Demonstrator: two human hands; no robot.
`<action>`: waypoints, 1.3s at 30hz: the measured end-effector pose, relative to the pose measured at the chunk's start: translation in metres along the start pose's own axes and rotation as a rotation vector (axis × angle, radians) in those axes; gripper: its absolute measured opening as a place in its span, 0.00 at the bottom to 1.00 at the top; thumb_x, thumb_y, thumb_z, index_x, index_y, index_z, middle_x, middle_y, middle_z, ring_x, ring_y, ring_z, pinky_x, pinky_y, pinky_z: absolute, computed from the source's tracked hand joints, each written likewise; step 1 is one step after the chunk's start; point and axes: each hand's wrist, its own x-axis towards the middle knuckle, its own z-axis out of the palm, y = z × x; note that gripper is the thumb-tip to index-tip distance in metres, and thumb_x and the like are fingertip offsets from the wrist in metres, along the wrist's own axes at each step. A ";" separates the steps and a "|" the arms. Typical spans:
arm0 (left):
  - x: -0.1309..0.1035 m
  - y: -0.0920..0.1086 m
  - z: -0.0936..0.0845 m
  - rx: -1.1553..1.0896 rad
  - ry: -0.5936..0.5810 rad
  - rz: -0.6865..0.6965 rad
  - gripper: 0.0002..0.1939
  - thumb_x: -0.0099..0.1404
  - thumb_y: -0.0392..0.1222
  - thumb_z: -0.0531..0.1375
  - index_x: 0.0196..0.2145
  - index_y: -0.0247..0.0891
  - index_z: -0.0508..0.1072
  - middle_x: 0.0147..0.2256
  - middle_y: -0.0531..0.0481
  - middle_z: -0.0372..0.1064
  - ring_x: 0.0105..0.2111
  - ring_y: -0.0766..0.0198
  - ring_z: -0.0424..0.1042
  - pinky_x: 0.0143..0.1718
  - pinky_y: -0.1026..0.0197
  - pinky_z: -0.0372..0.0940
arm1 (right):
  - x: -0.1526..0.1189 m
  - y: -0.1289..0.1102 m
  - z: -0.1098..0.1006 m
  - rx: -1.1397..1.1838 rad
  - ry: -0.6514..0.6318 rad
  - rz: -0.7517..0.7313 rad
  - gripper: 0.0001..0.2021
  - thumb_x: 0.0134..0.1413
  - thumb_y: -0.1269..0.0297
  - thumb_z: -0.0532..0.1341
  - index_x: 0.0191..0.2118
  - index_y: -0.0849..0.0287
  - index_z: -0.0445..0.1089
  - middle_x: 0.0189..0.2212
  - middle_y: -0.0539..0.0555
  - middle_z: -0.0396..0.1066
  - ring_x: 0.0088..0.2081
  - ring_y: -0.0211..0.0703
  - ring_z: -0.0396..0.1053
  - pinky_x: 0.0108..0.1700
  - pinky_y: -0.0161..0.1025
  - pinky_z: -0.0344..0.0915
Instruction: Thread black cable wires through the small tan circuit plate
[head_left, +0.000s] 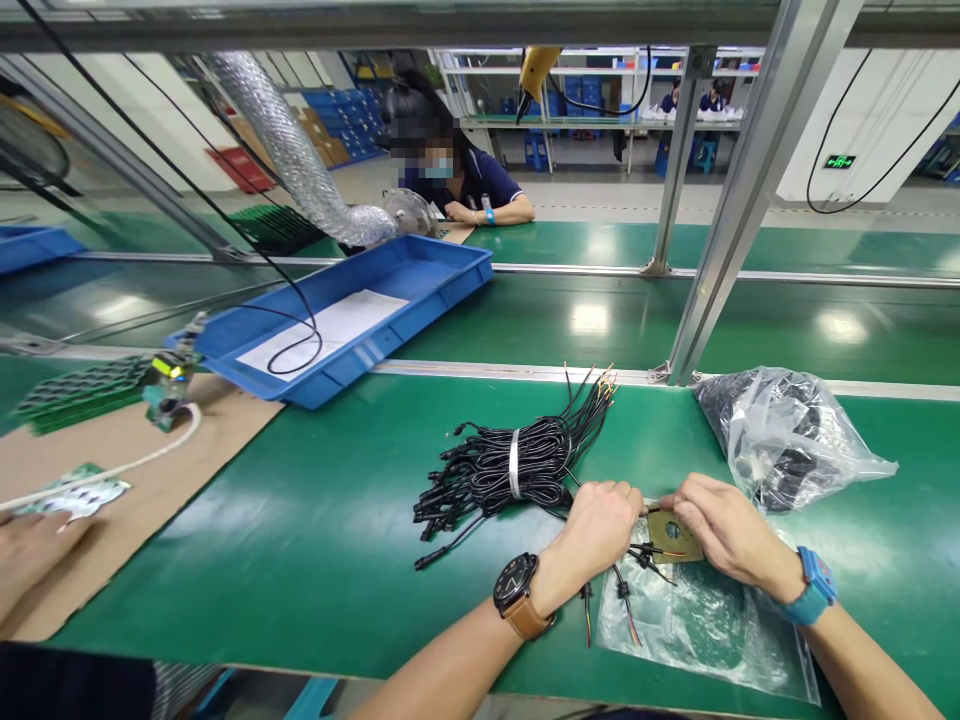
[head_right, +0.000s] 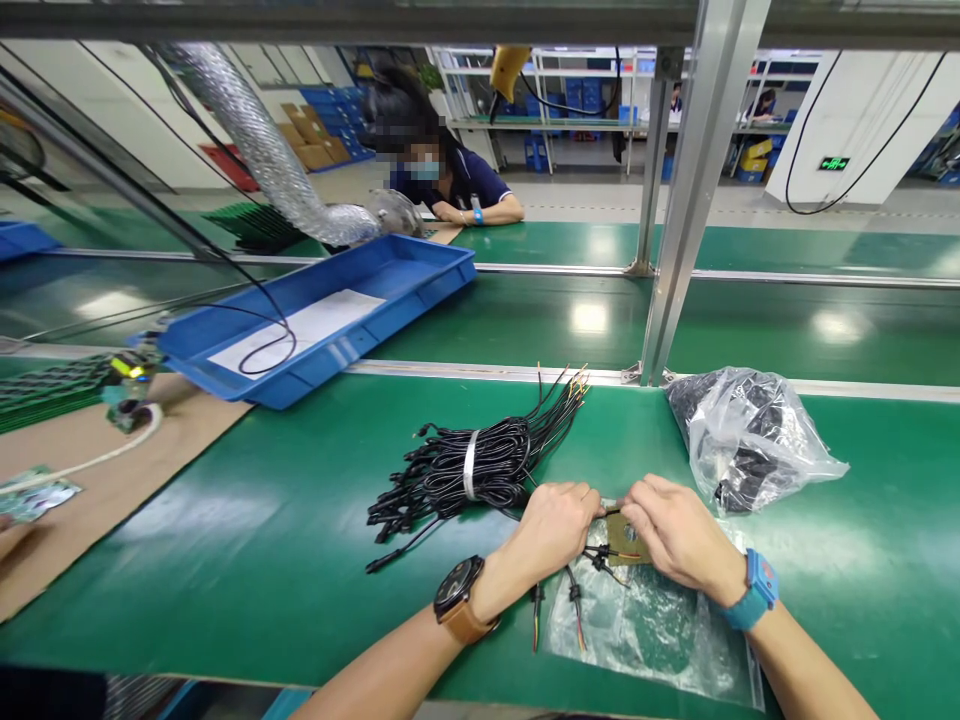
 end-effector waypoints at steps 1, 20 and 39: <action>0.000 0.000 0.000 0.000 0.000 0.001 0.08 0.70 0.31 0.55 0.32 0.36 0.69 0.30 0.47 0.71 0.30 0.56 0.71 0.28 0.56 0.56 | -0.001 0.002 -0.001 0.020 0.041 0.008 0.16 0.75 0.62 0.44 0.38 0.57 0.64 0.31 0.54 0.66 0.34 0.44 0.66 0.38 0.39 0.61; -0.011 0.001 -0.008 -0.083 0.086 0.067 0.06 0.72 0.33 0.55 0.35 0.38 0.64 0.36 0.50 0.66 0.37 0.58 0.64 0.36 0.55 0.54 | 0.001 0.012 0.005 -0.081 0.153 0.080 0.09 0.73 0.64 0.51 0.40 0.57 0.65 0.31 0.54 0.68 0.34 0.45 0.64 0.37 0.42 0.62; -0.009 -0.006 -0.005 -0.480 0.141 0.002 0.02 0.73 0.37 0.57 0.43 0.40 0.69 0.38 0.53 0.72 0.35 0.64 0.72 0.37 0.61 0.60 | 0.002 0.029 0.005 0.399 0.239 0.369 0.13 0.65 0.53 0.61 0.45 0.58 0.72 0.39 0.56 0.77 0.38 0.45 0.75 0.44 0.44 0.72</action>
